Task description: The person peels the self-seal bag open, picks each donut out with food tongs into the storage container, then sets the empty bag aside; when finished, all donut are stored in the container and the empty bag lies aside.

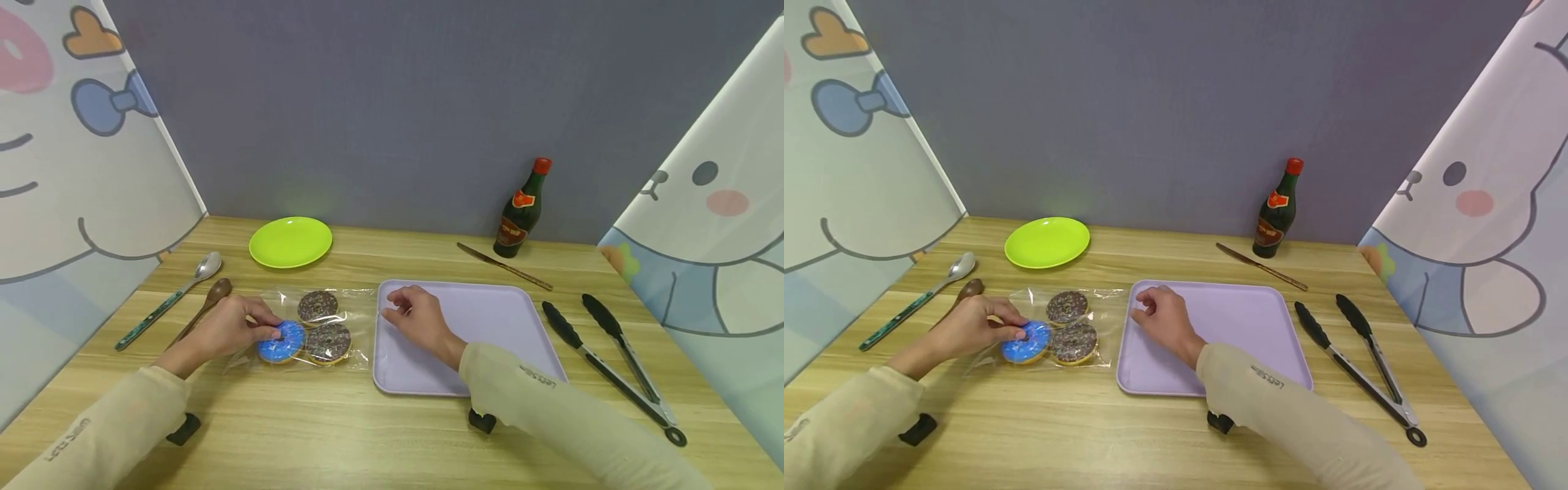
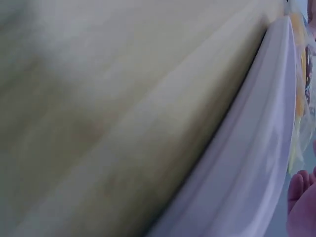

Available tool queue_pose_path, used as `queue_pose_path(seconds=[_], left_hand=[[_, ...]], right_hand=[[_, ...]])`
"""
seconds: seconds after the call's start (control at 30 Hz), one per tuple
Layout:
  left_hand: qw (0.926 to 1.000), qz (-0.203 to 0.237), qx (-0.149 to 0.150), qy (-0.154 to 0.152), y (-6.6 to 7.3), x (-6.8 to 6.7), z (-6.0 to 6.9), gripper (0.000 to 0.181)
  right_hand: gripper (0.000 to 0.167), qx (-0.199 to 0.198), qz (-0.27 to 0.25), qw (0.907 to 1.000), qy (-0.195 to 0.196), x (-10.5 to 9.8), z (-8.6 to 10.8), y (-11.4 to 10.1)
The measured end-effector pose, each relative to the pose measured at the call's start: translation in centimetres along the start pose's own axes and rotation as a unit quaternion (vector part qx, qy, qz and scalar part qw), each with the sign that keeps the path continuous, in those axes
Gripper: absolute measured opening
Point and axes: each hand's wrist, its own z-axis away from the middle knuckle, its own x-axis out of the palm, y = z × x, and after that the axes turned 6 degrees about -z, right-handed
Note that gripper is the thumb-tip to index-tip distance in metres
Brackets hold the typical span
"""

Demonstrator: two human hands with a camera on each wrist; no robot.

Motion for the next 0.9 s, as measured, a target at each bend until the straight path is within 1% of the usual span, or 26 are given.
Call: queue_pose_path(seconds=[0.1, 0.17, 0.23, 0.33, 0.4, 0.5, 0.67, 0.77, 0.9], left_hand=[[0.9999, 0.012, 0.01, 0.005, -0.2, -0.1, 0.1, 0.012], [0.9997, 0.014, 0.018, 0.008, -0.4, -0.1, 0.1, 0.012], [0.9994, 0.01, 0.031, 0.015, -0.6, -0.1, 0.1, 0.011], [0.9991, 0.006, 0.039, 0.017, -0.7, 0.0, 0.1, 0.009], [0.999, 0.003, 0.042, 0.016, -0.8, 0.0, -0.1, 0.009], [0.9995, 0.003, 0.03, 0.008, -0.8, 0.0, -0.2, 0.007], [0.9998, 0.002, 0.02, 0.003, -0.8, 0.0, -0.3, 0.009], [0.9998, 0.008, 0.018, 0.003, -0.7, 0.1, -0.4, 0.01], [0.9999, 0.002, 0.012, 0.008, -0.6, 0.3, -0.4, 0.009]], right_hand=[[0.016, -0.066, 0.019, 0.9968, -0.04, -0.3, 0.3, -0.4], [0.014, -0.098, 0.04, 0.9915, -0.075, -0.3, 0.5, -0.6], [0.013, -0.118, 0.066, 0.9857, -0.101, -0.4, 0.7, -0.6], [0.013, -0.126, 0.092, 0.9793, -0.129, -0.4, 0.9, -0.2], [0.012, -0.13, 0.1, 0.9762, -0.142, -0.4, 1.0, -0.1], [0.011, -0.142, 0.108, 0.9713, -0.157, -0.4, 1.0, 0.0], [0.012, -0.162, 0.119, 0.9664, -0.16, -0.3, 1.1, 0.1], [0.012, -0.165, 0.123, 0.9654, -0.16, -0.3, 1.1, 0.1], [0.012, -0.163, 0.123, 0.9652, -0.163, -0.3, 1.3, 0.1]])
